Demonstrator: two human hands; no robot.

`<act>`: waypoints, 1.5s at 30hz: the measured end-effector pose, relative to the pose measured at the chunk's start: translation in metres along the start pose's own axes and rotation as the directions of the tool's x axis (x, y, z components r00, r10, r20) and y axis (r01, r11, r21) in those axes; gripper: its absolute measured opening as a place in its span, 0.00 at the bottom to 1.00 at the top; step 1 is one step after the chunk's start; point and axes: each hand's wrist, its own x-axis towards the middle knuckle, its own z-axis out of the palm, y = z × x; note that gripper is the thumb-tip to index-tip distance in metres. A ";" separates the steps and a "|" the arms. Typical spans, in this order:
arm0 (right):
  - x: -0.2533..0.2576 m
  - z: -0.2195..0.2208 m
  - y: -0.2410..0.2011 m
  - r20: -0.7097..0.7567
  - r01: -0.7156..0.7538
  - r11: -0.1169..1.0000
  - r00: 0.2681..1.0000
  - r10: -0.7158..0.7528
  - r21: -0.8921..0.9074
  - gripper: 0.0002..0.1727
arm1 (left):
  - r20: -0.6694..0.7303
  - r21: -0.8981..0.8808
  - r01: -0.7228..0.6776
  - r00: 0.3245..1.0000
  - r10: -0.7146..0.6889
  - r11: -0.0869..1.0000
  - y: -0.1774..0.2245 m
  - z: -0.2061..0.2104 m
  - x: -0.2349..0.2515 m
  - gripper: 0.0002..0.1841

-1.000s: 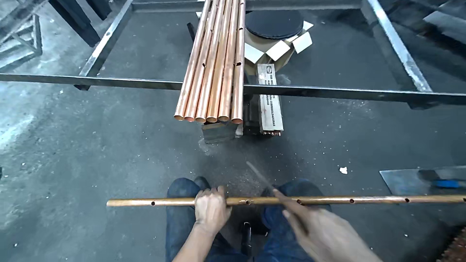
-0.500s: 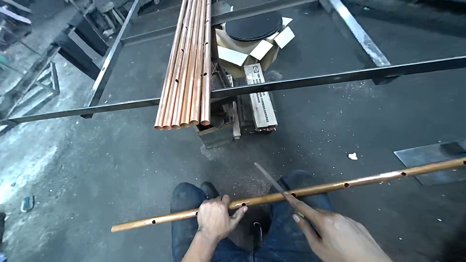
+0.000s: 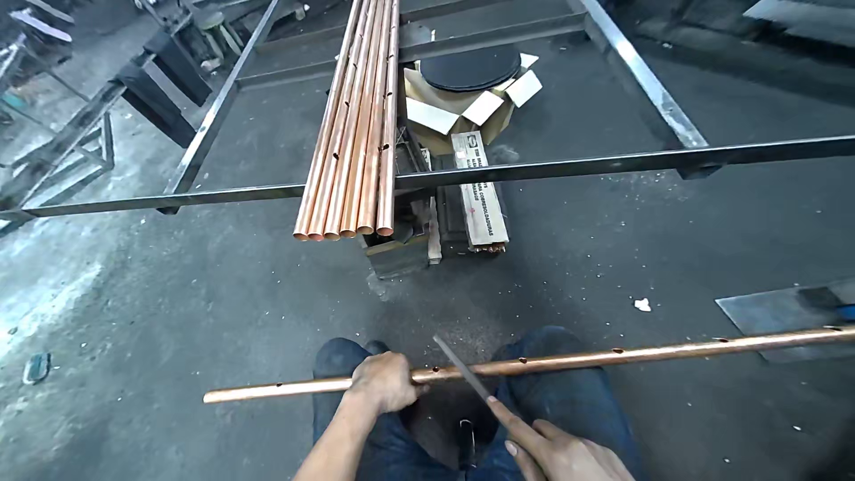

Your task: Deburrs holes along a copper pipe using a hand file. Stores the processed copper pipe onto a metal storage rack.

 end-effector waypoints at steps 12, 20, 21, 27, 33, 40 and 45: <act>0.046 0.020 -0.013 0.043 0.099 0.986 0.995 -0.094 -0.135 0.28 | 0.019 -0.001 0.084 0.996 -0.084 0.996 0.012 -0.007 -0.001 0.21; 0.036 -0.010 -0.020 0.017 0.147 0.976 0.989 -0.146 -0.163 0.27 | -0.115 0.037 0.092 0.990 -0.088 0.995 0.013 0.010 -0.013 0.18; 0.021 -0.011 -0.018 0.059 0.149 0.977 0.988 -0.141 -0.150 0.27 | -0.113 0.033 0.091 0.990 -0.086 0.995 0.013 0.009 -0.012 0.18; 0.071 0.005 -0.029 0.177 0.058 0.983 0.984 -0.027 -0.176 0.29 | -0.222 0.036 0.104 0.970 -0.093 0.994 0.016 0.022 -0.009 0.19; 0.057 -0.016 -0.040 0.200 0.028 0.988 0.980 0.002 -0.150 0.29 | -0.484 0.048 0.105 0.872 -0.069 0.993 0.008 0.047 -0.004 0.20; 0.084 0.008 -0.045 0.221 -0.022 0.981 0.973 0.065 -0.192 0.30 | -0.664 0.120 0.109 0.748 -0.002 0.987 0.006 0.064 0.003 0.28; 0.066 -0.016 -0.026 -0.001 -0.039 0.988 0.999 0.040 -0.151 0.29 | -0.629 0.115 -0.001 0.774 0.074 0.993 -0.009 0.062 -0.007 0.14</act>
